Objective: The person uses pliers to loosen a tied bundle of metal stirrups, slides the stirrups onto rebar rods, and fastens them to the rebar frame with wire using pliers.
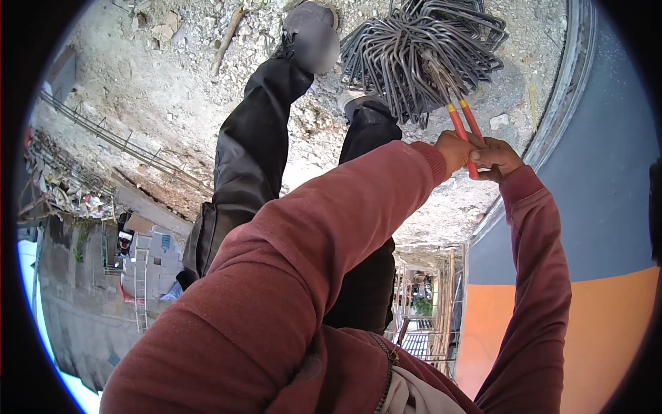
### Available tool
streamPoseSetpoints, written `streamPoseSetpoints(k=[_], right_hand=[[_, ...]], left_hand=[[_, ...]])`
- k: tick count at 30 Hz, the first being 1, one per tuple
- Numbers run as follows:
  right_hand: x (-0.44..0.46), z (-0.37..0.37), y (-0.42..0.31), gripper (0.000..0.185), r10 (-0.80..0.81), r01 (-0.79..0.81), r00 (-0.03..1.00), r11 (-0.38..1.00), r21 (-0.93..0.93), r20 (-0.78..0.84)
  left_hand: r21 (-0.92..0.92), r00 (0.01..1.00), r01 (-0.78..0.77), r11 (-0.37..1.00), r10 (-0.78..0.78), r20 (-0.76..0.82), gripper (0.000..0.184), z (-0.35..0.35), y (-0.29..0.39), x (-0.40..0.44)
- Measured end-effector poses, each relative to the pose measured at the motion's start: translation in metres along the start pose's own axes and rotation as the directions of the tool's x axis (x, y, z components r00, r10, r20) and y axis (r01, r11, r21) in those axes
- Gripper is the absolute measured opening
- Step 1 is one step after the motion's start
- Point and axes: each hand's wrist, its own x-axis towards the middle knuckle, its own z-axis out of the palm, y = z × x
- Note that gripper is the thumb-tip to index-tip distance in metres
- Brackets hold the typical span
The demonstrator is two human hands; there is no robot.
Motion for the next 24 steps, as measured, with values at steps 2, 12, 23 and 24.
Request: streamPoseSetpoints(k=[2, 12, 23, 24], right_hand=[[0.003, -0.005, 0.002, 0.060, 0.047, -0.049, 0.988, 0.999, 0.009, 0.149], [-0.016, 0.054, 0.016, 0.047, -0.423, -0.084, 0.851, 0.475, -0.876, -0.311], [0.005, 0.047, 0.025, 0.045, -0.248, 0.168, 0.952, 0.913, -0.372, -0.179], [0.006, 0.051, 0.030, 0.041, -0.387, 0.137, 0.878, 0.767, -0.627, -0.281]], left_hand=[[-0.060, 0.995, -0.094, 0.994, 0.093, -0.017, 0.011, 0.005, -0.009, -0.001], [0.159, 0.902, -0.059, 0.986, 0.121, -0.415, 0.056, 0.004, 0.034, 0.001], [-0.129, 1.000, 0.002, 0.992, -0.003, -0.007, 0.029, -0.030, 0.031, 0.004], [-0.066, 0.998, -0.031, 0.997, 0.027, -0.055, 0.031, -0.036, 0.026, 0.005]])
